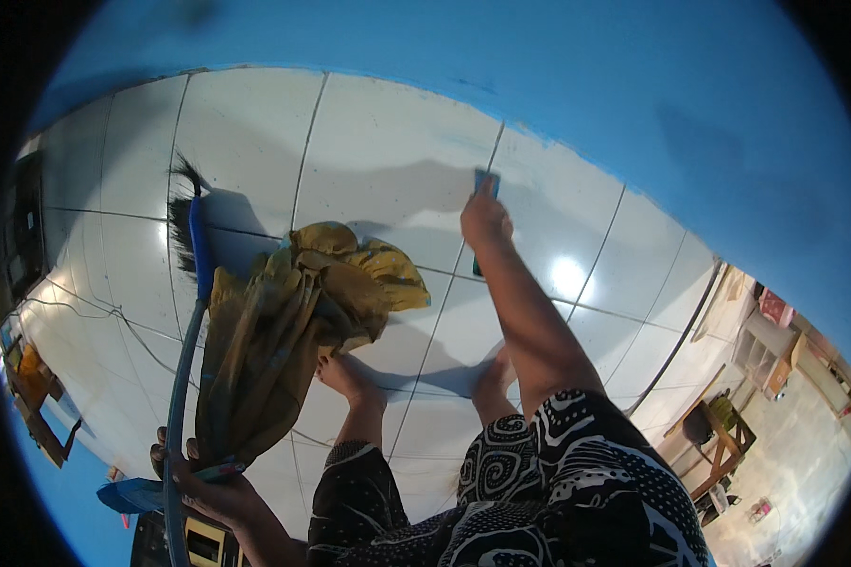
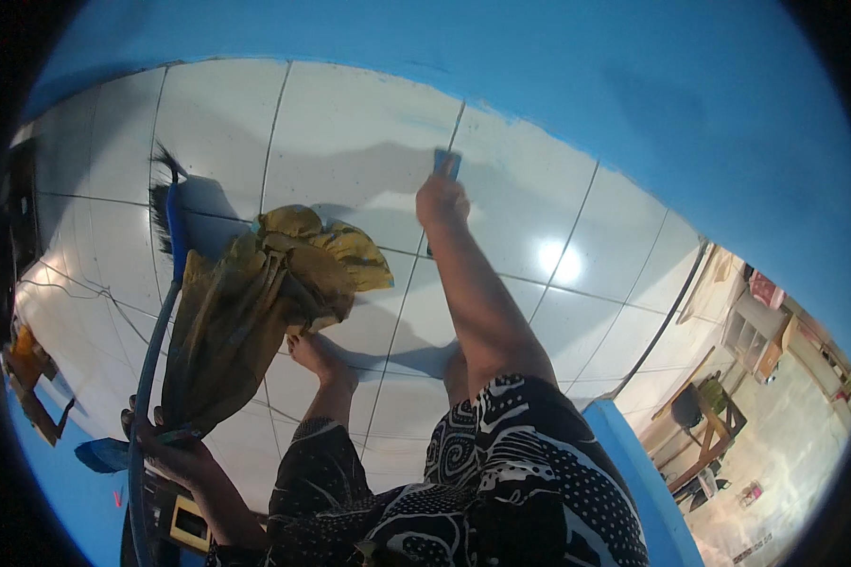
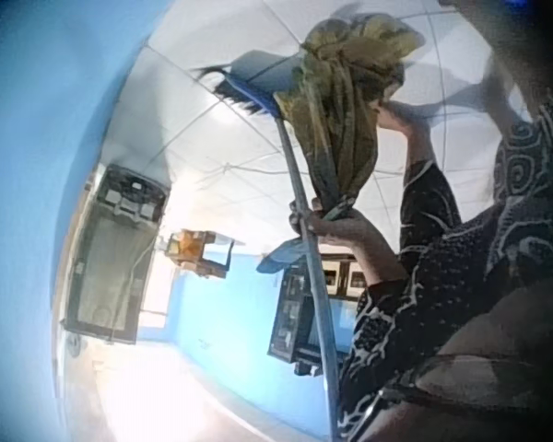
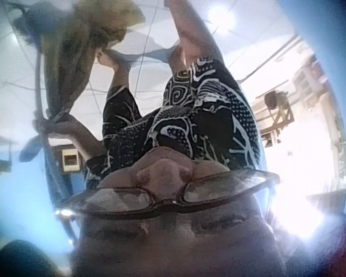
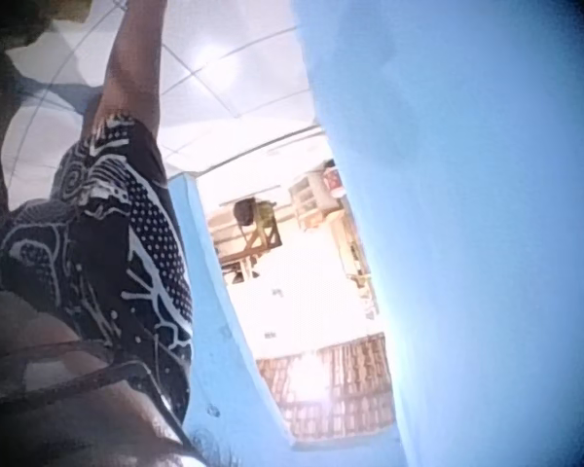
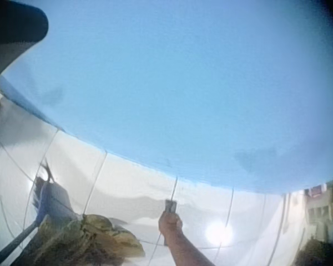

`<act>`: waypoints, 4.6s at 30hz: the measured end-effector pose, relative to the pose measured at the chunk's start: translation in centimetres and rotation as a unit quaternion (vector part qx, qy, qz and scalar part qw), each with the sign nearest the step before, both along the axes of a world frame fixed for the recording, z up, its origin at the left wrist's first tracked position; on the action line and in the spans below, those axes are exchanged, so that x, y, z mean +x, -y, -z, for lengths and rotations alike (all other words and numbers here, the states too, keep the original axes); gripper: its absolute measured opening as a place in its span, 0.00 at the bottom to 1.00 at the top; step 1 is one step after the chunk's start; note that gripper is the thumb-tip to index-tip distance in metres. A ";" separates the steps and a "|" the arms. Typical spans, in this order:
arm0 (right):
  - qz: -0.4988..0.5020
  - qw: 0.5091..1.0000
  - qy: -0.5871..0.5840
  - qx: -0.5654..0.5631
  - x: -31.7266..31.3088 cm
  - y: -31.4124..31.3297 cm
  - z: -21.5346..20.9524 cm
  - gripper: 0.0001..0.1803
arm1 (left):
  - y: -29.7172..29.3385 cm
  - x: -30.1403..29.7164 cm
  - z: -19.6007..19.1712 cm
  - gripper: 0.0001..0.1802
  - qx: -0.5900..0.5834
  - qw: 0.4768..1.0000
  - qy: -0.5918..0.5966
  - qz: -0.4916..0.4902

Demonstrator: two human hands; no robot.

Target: The person scrubs a tiled floor with a blue scrub brush and a yellow cloth, then sweeps the loosened debris with a broom. The person repeats scrubbing and sweeping across different areas of the room.

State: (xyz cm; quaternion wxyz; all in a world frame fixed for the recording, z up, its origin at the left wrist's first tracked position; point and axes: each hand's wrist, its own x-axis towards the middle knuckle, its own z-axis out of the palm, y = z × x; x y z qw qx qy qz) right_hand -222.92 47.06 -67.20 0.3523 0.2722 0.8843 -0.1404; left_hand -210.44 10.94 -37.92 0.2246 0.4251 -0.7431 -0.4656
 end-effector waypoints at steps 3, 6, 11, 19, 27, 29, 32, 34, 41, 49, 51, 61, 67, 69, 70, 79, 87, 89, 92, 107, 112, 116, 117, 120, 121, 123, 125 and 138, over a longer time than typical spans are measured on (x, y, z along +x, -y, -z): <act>-0.027 0.999 0.011 -0.035 1.6 1.2 -0.2 0.33 | 0.0 -0.2 0.1 0.23 0.016 1.000 -0.010 -0.009; 0.003 0.999 -0.018 -0.043 -1.1 0.6 1.1 0.32 | 0.0 -0.2 0.0 0.23 0.018 1.000 -0.006 0.000; 0.007 1.000 -0.029 0.005 -6.9 0.0 2.0 0.34 | 0.4 0.0 -0.1 0.23 0.016 1.000 -0.004 -0.021; -0.099 0.995 0.019 0.000 -4.7 3.9 1.0 0.38 | 0.3 -0.9 -0.7 0.22 0.040 0.998 -0.008 -0.049; -0.058 0.998 -0.013 -0.036 -3.6 5.3 2.4 0.35 | 2.6 0.4 -0.1 0.21 0.035 0.998 -0.042 -0.013; -0.052 0.998 0.008 -0.022 -4.6 5.5 2.0 0.34 | 2.3 -0.1 -0.3 0.21 0.052 0.997 -0.041 -0.030; 0.030 0.999 -0.029 -0.030 -8.1 5.1 0.8 0.33 | 3.0 0.2 0.0 0.20 0.085 0.995 -0.053 -0.019; -0.013 1.000 -0.021 -0.020 -7.3 5.5 1.3 0.33 | 2.6 -0.3 0.0 0.20 0.075 0.995 -0.056 -0.033; -0.004 1.000 -0.018 -0.018 -5.6 6.2 1.8 0.34 | 3.0 -0.1 -0.3 0.21 0.073 0.995 -0.047 -0.049; -0.080 0.996 0.006 -0.038 -2.9 9.8 3.4 0.34 | 3.6 -0.2 -0.3 0.21 0.065 0.996 -0.049 -0.042; -0.088 0.996 -0.014 -0.026 -4.0 9.9 4.2 0.35 | 3.6 -0.3 -0.3 0.20 0.055 0.997 -0.050 -0.030; -0.091 0.994 -0.021 -0.063 -7.7 12.5 3.3 0.34 | 3.8 -0.3 -0.1 0.16 -0.003 1.000 -0.021 0.005; -0.041 0.996 -0.075 -0.040 -13.2 11.3 3.5 0.32 | 3.8 0.0 0.4 0.17 -0.097 0.994 0.034 0.046; -0.078 0.992 -0.097 -0.013 -15.8 10.7 4.2 0.31 | 3.3 -0.2 0.5 0.17 -0.083 0.995 0.037 0.042; -0.133 0.987 -0.090 -0.001 -16.0 10.8 4.5 0.30 | 3.1 -0.9 0.0 0.17 0.012 1.000 -0.008 -0.006; -0.349 0.925 0.048 -0.141 5.8 13.3 -0.7 0.35 | 5.6 0.4 0.5 0.16 0.091 0.992 -0.080 -0.032; -0.283 0.953 -0.028 -0.104 -2.1 19.4 2.9 0.38 | 4.3 0.3 0.3 0.20 -0.041 0.997 0.048 0.050; -0.321 0.937 0.014 -0.134 0.2 18.1 1.5 0.38 | 4.8 0.3 0.0 0.20 -0.010 1.000 0.011 0.016; -0.353 0.926 0.028 -0.129 2.3 16.5 0.1 0.38 | 6.1 0.7 0.0 0.20 0.132 0.989 -0.064 -0.022; -0.319 0.939 -0.001 -0.133 -5.6 29.2 1.1 0.32 | 7.5 1.6 0.8 0.15 0.043 0.998 -0.046 -0.010; -0.210 0.967 -0.102 -0.101 -12.6 29.1 4.2 0.30 | 8.7 2.5 1.3 0.21 -0.237 0.948 0.128 0.170; -0.230 0.962 -0.121 -0.084 -20.3 28.3 4.2 0.27 | 8.2 2.2 1.0 0.23 0.082 0.996 -0.018 0.024; -0.216 0.966 -0.102 -0.097 -19.2 28.9 3.5 0.27 | 8.6 2.8 1.1 0.23 0.054 0.998 0.007 0.018; -0.249 0.958 -0.032 -0.142 -11.9 29.7 3.2 0.29 | 9.2 4.7 1.6 0.24 0.019 0.999 0.046 -0.002; -0.292 0.948 -0.014 -0.125 -8.6 29.7 2.6 0.30 | 9.3 3.7 1.4 0.24 0.043 0.998 0.044 0.001; -0.336 0.934 0.009 -0.123 -5.9 31.7 1.8 0.30 | 9.3 4.0 1.2 0.24 0.061 0.997 0.035 -0.024; -0.317 0.938 0.025 -0.135 -6.4 32.3 1.3 0.30 | 9.2 2.9 1.5 0.24 0.069 0.996 0.025 -0.053; -0.382 0.916 -0.003 -0.125 -7.2 35.4 1.7 0.33 | 9.3 0.5 0.2 0.27 0.197 0.975 -0.035 -0.097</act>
